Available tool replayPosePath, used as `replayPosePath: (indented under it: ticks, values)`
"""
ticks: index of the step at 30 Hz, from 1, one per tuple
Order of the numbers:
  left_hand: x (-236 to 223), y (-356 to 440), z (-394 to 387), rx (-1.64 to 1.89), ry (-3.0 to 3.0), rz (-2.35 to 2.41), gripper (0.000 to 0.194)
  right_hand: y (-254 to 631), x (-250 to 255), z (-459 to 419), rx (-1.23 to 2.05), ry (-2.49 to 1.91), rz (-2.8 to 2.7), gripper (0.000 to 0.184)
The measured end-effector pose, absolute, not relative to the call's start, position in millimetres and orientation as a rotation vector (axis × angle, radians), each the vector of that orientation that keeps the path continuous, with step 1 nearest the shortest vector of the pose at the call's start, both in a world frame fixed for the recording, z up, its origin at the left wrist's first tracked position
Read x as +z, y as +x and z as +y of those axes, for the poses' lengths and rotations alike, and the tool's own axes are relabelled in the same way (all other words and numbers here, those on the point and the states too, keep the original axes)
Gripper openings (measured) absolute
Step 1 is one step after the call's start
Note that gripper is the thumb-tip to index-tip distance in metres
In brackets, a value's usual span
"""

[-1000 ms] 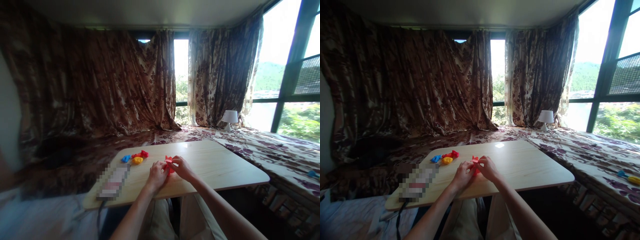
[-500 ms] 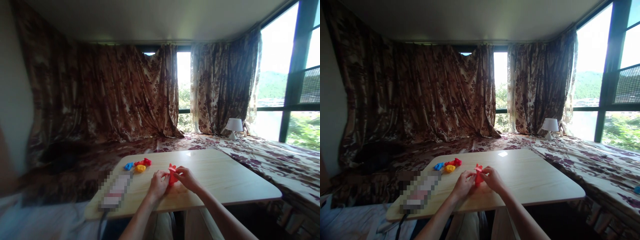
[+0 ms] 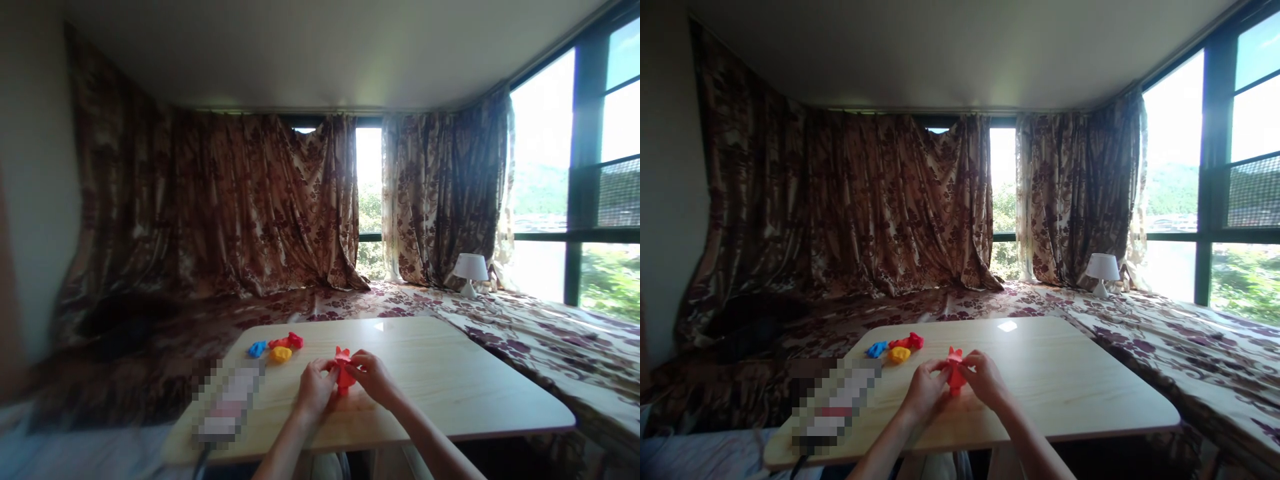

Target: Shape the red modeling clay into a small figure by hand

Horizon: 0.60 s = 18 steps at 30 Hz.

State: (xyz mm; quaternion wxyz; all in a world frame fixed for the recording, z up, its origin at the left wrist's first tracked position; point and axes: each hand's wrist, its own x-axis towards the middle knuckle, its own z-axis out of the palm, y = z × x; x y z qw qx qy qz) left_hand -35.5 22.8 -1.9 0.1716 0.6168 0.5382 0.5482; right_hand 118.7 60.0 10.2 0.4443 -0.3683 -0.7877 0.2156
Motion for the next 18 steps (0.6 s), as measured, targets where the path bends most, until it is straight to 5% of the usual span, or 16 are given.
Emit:
replayPosePath:
  ticks: [18]
  values:
    - [-3.6, -29.4, 23.6, 1.603, 1.674, 1.443, 0.020, 116.5, 10.4, 51.4, 0.510, -0.898, -1.867, 0.014]
